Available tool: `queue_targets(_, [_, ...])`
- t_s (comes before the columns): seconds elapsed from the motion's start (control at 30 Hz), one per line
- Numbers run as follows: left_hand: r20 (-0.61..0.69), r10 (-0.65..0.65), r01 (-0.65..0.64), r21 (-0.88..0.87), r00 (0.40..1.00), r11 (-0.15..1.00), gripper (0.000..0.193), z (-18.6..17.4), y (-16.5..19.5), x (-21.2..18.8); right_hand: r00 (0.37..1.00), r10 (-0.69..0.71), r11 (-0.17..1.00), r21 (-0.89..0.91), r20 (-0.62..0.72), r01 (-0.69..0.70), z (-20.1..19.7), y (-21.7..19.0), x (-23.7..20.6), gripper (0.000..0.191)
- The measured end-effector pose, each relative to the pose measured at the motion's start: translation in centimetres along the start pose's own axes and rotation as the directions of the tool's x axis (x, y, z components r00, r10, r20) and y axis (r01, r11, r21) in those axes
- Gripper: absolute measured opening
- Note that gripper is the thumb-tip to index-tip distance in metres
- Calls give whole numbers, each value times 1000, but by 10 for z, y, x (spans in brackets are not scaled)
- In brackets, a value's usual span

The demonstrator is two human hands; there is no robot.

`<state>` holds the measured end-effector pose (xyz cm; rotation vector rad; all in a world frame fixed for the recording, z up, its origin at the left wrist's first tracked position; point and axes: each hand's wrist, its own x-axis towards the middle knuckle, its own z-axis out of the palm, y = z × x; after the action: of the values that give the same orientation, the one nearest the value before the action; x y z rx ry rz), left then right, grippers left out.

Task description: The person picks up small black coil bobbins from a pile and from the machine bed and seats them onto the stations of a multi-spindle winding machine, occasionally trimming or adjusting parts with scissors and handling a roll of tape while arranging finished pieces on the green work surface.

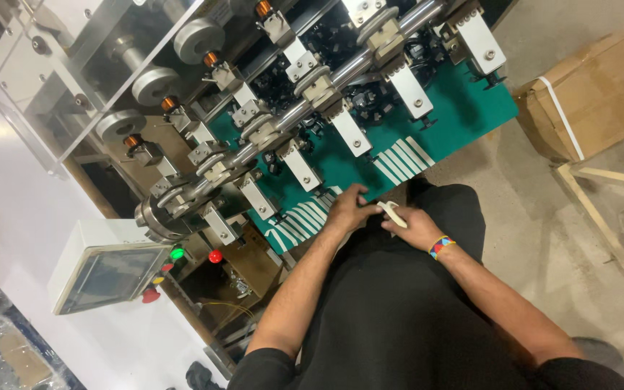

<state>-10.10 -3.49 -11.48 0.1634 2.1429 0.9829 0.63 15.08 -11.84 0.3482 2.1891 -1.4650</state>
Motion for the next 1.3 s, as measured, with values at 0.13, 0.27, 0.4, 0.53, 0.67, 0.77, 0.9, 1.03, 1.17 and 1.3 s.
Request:
queue_targets(0.13, [139,130,-134,16,982,991,35,15,-1,13,962,-265,964,-32,-61,264,0,22,-12,54])
queue_targets(0.27, [-294,345,-282,238,891,929,25,-6,9,45,999,32,999,-38,-15,-33,-5,48,-17,45])
queue_targets(0.4, [-179,115,-105,63,977,992,28,-34,12,64,998,58,998,-27,-13,-58,-7,57,-30,42])
queue_targets(0.53, [212,25,-32,29,977,999,47,-7,13,43,997,-67,996,-62,-43,64,-5,45,-26,43])
queue_targets(0.67, [256,114,-129,43,960,991,35,21,15,29,970,-221,975,-40,-107,217,-7,27,-9,45])
queue_targets(0.77, [36,176,-179,175,984,968,29,14,21,31,989,-112,994,-8,-99,112,-14,19,-8,39])
queue_targets(0.9, [-225,142,-84,248,964,965,26,0,38,45,983,181,967,191,-35,-172,-22,13,-9,42])
queue_targets(1.03, [-352,158,-30,344,923,938,27,0,44,57,970,224,968,141,-96,-210,-23,6,17,45])
queue_targets(1.17, [-408,66,32,229,911,973,38,4,44,62,939,345,938,28,3,-345,-24,-7,51,45])
queue_targets(1.3, [-433,150,-14,301,889,954,59,-2,39,51,936,352,872,-366,5,-326,-19,-7,47,43])
